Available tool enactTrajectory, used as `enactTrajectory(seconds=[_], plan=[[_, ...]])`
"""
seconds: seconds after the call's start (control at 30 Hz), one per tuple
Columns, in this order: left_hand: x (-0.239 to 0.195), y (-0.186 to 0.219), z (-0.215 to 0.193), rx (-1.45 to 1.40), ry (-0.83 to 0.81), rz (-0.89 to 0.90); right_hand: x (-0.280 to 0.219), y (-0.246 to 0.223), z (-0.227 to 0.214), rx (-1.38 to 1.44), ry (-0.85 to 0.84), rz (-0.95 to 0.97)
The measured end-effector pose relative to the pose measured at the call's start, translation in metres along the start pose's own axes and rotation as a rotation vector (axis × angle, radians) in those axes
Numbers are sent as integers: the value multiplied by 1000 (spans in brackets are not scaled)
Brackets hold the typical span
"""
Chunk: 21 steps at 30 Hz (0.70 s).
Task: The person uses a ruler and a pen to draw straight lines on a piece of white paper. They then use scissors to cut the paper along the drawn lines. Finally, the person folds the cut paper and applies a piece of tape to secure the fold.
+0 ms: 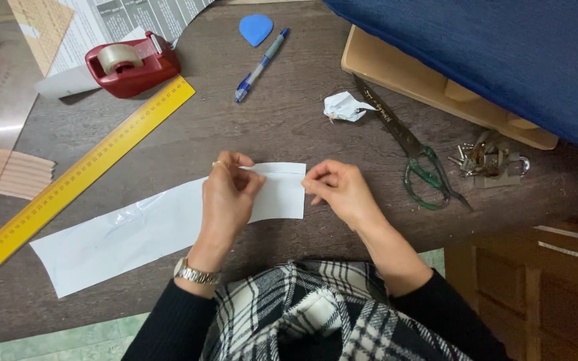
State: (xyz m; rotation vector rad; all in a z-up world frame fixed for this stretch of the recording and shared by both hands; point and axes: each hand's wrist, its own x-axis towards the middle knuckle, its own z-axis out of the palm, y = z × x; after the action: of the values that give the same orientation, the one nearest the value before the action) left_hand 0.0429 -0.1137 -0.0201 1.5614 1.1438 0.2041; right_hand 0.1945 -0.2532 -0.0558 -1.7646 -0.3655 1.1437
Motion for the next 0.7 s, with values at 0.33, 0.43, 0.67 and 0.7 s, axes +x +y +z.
enactTrajectory(seconds=[0.33, 0.43, 0.67, 0.7], plan=[[19, -15, 9, 145, 51, 14, 16, 6, 4, 29, 24, -78], [21, -18, 10, 162, 57, 17, 15, 0, 5, 24, 43, -62], [23, -21, 10, 182, 58, -11, 14, -5, 10, -20, 113, -52], [23, -22, 10, 181, 61, -15, 14, -6, 11, -29, 122, -58]])
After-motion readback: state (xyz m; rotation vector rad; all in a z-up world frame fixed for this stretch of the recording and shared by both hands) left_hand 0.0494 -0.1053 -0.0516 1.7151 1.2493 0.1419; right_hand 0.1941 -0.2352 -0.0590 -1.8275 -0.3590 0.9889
